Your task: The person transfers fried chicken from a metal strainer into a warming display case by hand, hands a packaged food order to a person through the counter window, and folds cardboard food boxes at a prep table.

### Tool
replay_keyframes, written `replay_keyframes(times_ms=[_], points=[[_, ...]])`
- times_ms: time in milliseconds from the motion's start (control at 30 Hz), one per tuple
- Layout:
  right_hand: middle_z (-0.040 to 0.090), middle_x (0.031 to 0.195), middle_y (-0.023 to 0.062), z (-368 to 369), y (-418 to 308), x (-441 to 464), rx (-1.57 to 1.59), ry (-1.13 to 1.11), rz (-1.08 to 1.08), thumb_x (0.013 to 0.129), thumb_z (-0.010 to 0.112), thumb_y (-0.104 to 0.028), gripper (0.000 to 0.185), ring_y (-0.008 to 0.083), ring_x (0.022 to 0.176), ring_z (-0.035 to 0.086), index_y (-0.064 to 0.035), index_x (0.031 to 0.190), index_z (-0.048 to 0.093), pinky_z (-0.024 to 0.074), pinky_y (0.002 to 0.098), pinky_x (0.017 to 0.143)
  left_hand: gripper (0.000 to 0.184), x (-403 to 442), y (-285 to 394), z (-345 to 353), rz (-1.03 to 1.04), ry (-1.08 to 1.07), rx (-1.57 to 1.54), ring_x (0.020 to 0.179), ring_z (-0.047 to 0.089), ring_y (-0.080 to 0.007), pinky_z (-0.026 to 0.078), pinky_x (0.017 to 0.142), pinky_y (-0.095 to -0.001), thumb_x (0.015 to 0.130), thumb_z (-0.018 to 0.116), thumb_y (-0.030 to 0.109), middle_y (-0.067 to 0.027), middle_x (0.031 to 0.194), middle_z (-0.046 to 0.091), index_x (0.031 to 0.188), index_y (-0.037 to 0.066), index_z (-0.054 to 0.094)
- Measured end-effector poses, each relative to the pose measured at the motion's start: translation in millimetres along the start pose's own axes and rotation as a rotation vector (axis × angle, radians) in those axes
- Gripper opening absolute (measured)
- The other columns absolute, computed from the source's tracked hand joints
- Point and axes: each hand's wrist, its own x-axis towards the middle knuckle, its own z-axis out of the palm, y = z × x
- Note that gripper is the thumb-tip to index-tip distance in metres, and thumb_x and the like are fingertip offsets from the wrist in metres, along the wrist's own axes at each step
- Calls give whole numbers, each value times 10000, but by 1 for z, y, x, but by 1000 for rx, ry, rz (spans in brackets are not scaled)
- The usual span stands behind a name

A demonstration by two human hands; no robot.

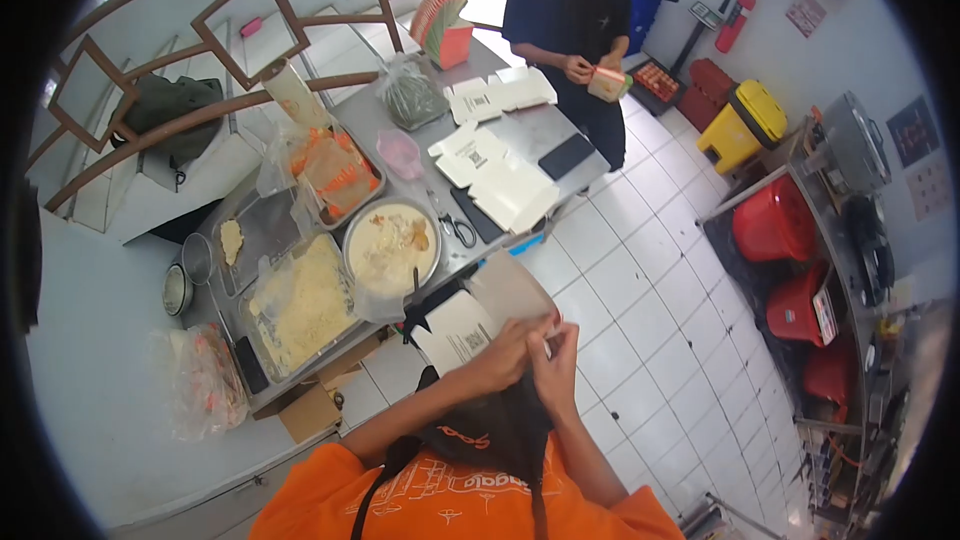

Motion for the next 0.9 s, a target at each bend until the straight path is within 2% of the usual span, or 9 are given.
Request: replay_keyframes(times_ms=[133,167,267,433,533,567,667,700,900], points=[[525,1056,98,-26,23,28,100,171,201,1039,477,-303,262,150,953,542,-63,1099,391,491,299,797,663,34,-7,8,62,-63,167,1219,466,-347,376,1028,-446,844,564,85,-156,1472,418,1477,72,364],[527,1053,122,-24,10,39,294,300,256,1054,414,-303,252,175,959,556,-56,1088,378,520,319,758,669,42,8,4,-34,-176,389,1153,499,-307,402,983,-427,824,550,58,-128,1452,438,1472,92,389],[526,1050,152,-52,39,90,312,412,173,1055,401,-268,228,195,991,569,-45,1065,355,559,347,698,665,63,3,10,-96,-83,613,1086,518,-283,415,959,-406,806,552,41,-110,1402,467,1455,110,426],[574,869,160,-41,-30,139,181,178,130,1041,427,-176,233,169,706,636,-27,1145,281,540,284,545,494,118,-27,-16,-169,178,389,1030,549,-305,502,845,-356,786,566,-50,-125,1087,558,1259,81,622],[591,858,134,-29,-35,166,50,81,-51,1017,483,-107,237,175,719,648,-7,1150,314,509,277,542,428,147,-24,-35,-204,322,150,970,579,-313,502,839,-378,832,546,-67,-142,1036,573,1235,55,623],[639,927,158,-30,-32,169,-131,27,-68,952,563,-4,209,222,764,665,16,1123,444,519,281,590,348,155,-21,-44,-219,365,33,950,609,-299,501,838,-370,871,565,-38,-133,1018,602,1211,21,612],[674,996,178,-25,-44,182,-472,-29,-569,879,614,52,172,269,857,676,4,1039,575,548,306,661,318,163,-12,-71,-297,393,-252,980,631,-250,499,855,-353,859,626,-1,-108,1051,638,1177,7,611],[642,1149,221,-25,-56,184,-540,-62,-647,798,657,92,226,327,966,670,-12,998,634,570,345,735,311,160,-10,-77,-406,396,-362,1020,626,-175,497,863,-322,857,677,47,-76,1089,651,1159,14,613],[501,1324,208,-9,-105,178,-419,-157,-587,794,665,92,205,331,1055,656,3,978,644,571,355,843,226,148,0,-95,-519,433,-717,945,642,-142,507,854,-294,890,681,80,-52,993,693,1099,-5,659]])
